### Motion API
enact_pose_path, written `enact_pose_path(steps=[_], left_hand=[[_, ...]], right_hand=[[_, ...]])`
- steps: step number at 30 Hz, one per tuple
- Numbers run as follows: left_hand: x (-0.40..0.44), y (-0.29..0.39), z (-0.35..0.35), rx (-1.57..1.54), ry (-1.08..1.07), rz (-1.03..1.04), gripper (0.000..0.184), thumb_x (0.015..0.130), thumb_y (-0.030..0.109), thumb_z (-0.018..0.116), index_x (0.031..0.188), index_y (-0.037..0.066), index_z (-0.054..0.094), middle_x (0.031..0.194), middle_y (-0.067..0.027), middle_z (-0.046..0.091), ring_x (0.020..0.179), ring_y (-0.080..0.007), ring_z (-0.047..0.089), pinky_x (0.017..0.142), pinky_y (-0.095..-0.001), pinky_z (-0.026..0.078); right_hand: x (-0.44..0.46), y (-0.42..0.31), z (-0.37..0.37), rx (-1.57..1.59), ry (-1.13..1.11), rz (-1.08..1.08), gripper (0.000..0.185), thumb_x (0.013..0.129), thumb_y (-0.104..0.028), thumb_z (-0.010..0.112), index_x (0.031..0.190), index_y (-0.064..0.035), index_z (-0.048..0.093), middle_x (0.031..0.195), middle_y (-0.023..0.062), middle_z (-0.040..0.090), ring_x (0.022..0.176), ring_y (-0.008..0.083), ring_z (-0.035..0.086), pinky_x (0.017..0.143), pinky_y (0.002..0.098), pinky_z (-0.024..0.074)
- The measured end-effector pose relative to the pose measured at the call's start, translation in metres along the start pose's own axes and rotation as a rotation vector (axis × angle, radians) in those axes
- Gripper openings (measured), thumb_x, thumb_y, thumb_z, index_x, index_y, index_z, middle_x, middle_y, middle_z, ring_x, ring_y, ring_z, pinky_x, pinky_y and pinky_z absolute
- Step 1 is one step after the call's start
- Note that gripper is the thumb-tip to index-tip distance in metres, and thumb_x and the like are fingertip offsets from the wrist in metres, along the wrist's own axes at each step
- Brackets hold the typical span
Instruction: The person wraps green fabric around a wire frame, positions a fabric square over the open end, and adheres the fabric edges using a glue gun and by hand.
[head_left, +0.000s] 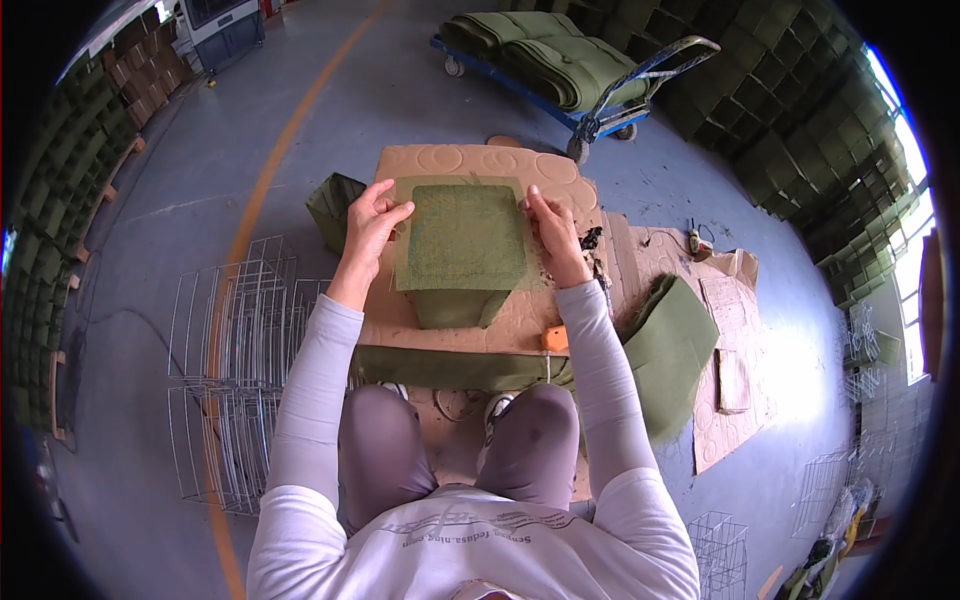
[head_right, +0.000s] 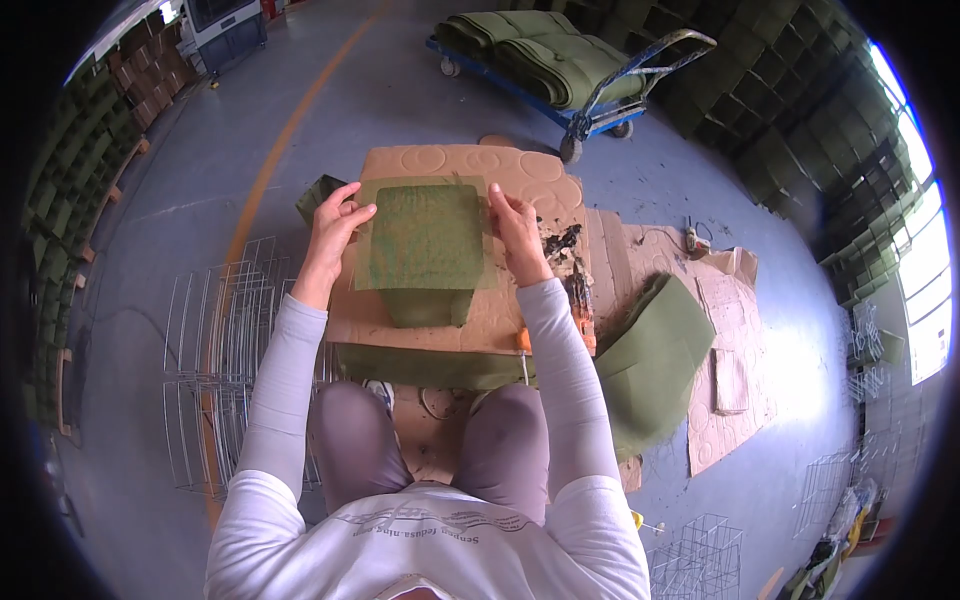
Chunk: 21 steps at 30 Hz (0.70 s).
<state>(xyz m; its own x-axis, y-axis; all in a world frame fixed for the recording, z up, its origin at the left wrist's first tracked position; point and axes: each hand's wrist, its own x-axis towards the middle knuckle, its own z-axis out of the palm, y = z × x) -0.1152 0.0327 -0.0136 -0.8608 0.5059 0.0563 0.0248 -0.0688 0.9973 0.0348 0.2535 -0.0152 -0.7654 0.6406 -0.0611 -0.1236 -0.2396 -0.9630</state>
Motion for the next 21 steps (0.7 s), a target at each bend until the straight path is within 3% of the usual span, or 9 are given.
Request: enact_pose_path(steps=[3, 5, 8, 14, 18, 21], left_hand=[[0.0, -0.001, 0.0, 0.008, 0.002, 0.007, 0.061, 0.082, 0.009, 0.073, 0.136, -0.002, 0.047, 0.076, 0.0027, 0.06, 0.068, -0.0045, 0.055, 0.056, -0.0219, 0.039], [-0.002, 0.002, 0.001, 0.017, 0.006, 0.009, 0.061, 0.083, 0.009, 0.073, 0.136, -0.002, 0.047, 0.076, 0.0026, 0.061, 0.068, -0.0043, 0.054, 0.056, -0.0218, 0.039], [-0.003, 0.002, 0.002, 0.03, 0.01, 0.004, 0.06, 0.083, 0.009, 0.073, 0.136, -0.002, 0.048, 0.076, 0.0025, 0.061, 0.068, -0.0039, 0.054, 0.056, -0.0214, 0.038], [0.002, -0.013, 0.001, -0.024, 0.009, 0.047, 0.058, 0.084, 0.01, 0.073, 0.136, -0.001, 0.049, 0.077, 0.0022, 0.061, 0.07, -0.0037, 0.055, 0.056, -0.021, 0.039], [-0.001, -0.009, 0.003, -0.116, 0.018, 0.047, 0.052, 0.088, 0.009, 0.069, 0.135, -0.001, 0.049, 0.08, 0.0005, 0.062, 0.073, -0.0054, 0.058, 0.061, -0.0221, 0.046], [-0.002, -0.008, 0.003, -0.144, 0.025, 0.033, 0.049, 0.089, 0.009, 0.067, 0.134, -0.001, 0.049, 0.083, -0.0017, 0.063, 0.075, -0.0071, 0.06, 0.065, -0.0237, 0.051]], right_hand=[[-0.011, -0.007, -0.011, -0.139, 0.049, 0.045, 0.031, 0.095, -0.032, 0.064, 0.084, -0.0029, 0.067, 0.072, -0.0049, 0.056, 0.063, 0.0036, 0.047, 0.059, 0.0205, 0.0403], [-0.023, -0.009, -0.016, -0.304, -0.104, -0.002, 0.032, 0.095, -0.033, 0.064, 0.08, -0.0043, 0.067, 0.068, -0.0063, 0.053, 0.061, 0.0029, 0.044, 0.055, 0.0216, 0.0349], [-0.019, 0.016, -0.021, -0.165, -0.154, -0.081, 0.031, 0.095, -0.032, 0.064, 0.079, -0.0055, 0.067, 0.065, -0.0084, 0.05, 0.059, 0.002, 0.04, 0.053, 0.022, 0.03], [-0.016, 0.03, -0.025, -0.096, -0.136, -0.073, 0.027, 0.096, -0.029, 0.064, 0.085, -0.0047, 0.069, 0.069, -0.0091, 0.055, 0.058, 0.0003, 0.04, 0.053, 0.0196, 0.0304], [-0.026, 0.021, -0.016, -0.021, -0.145, -0.06, 0.024, 0.096, -0.028, 0.063, 0.091, -0.0053, 0.068, 0.074, -0.0085, 0.06, 0.061, -0.0005, 0.047, 0.055, 0.0182, 0.035], [-0.024, 0.023, -0.016, 0.014, -0.116, -0.069, 0.022, 0.096, -0.027, 0.064, 0.088, -0.0069, 0.068, 0.073, -0.0094, 0.059, 0.062, -0.001, 0.046, 0.055, 0.018, 0.0341]])
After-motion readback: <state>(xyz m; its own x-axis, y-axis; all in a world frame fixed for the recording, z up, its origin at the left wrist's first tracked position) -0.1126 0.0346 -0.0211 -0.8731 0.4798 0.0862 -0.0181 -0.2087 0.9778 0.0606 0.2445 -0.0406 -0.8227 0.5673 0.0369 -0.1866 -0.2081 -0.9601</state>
